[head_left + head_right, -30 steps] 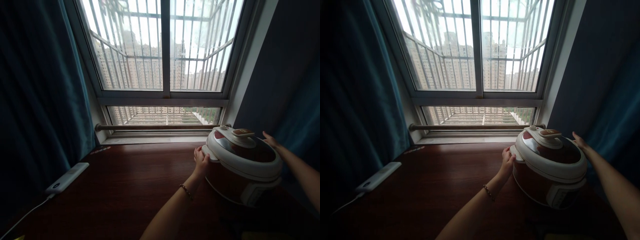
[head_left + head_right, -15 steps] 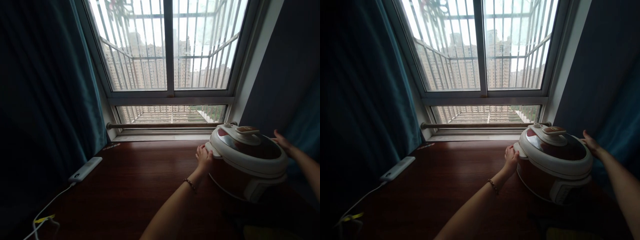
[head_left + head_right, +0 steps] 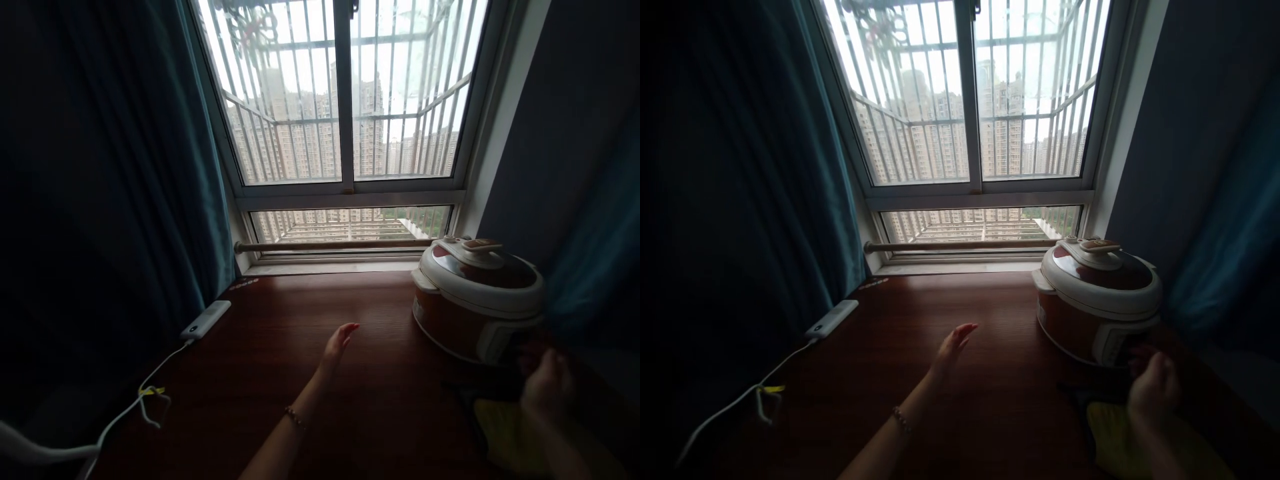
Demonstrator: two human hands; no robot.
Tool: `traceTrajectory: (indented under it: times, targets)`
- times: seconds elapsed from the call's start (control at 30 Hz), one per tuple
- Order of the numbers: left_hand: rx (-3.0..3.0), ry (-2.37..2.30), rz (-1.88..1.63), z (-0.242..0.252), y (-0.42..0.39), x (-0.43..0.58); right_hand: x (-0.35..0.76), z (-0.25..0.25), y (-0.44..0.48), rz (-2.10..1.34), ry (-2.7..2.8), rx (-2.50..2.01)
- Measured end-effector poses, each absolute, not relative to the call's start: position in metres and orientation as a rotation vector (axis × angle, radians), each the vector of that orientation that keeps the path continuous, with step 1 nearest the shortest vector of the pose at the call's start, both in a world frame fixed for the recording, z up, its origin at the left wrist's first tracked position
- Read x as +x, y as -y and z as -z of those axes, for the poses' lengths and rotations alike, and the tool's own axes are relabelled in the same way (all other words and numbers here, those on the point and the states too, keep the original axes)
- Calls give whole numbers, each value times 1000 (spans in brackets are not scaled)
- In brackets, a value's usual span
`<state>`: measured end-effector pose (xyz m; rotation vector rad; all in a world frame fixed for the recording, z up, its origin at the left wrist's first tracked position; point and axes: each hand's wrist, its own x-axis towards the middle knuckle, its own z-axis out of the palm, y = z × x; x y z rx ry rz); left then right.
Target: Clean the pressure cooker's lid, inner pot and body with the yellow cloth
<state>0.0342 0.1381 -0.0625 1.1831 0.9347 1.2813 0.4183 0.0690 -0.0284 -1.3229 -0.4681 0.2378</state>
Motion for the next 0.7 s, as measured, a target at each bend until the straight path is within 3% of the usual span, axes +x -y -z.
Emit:
traceTrajectory:
  times: [0.23, 0.4, 0.7]
  targets:
    - [993, -843, -1441, 98, -108, 26, 198, 81, -71, -843, 1082, -1090]
    - [1064, -803, -1442, 107, -104, 41, 138, 96, -84, -858, 1317, -979]
    - [1233, -764, -1253, 124, -99, 42, 139, 125, -88, -772, 1536, -983]
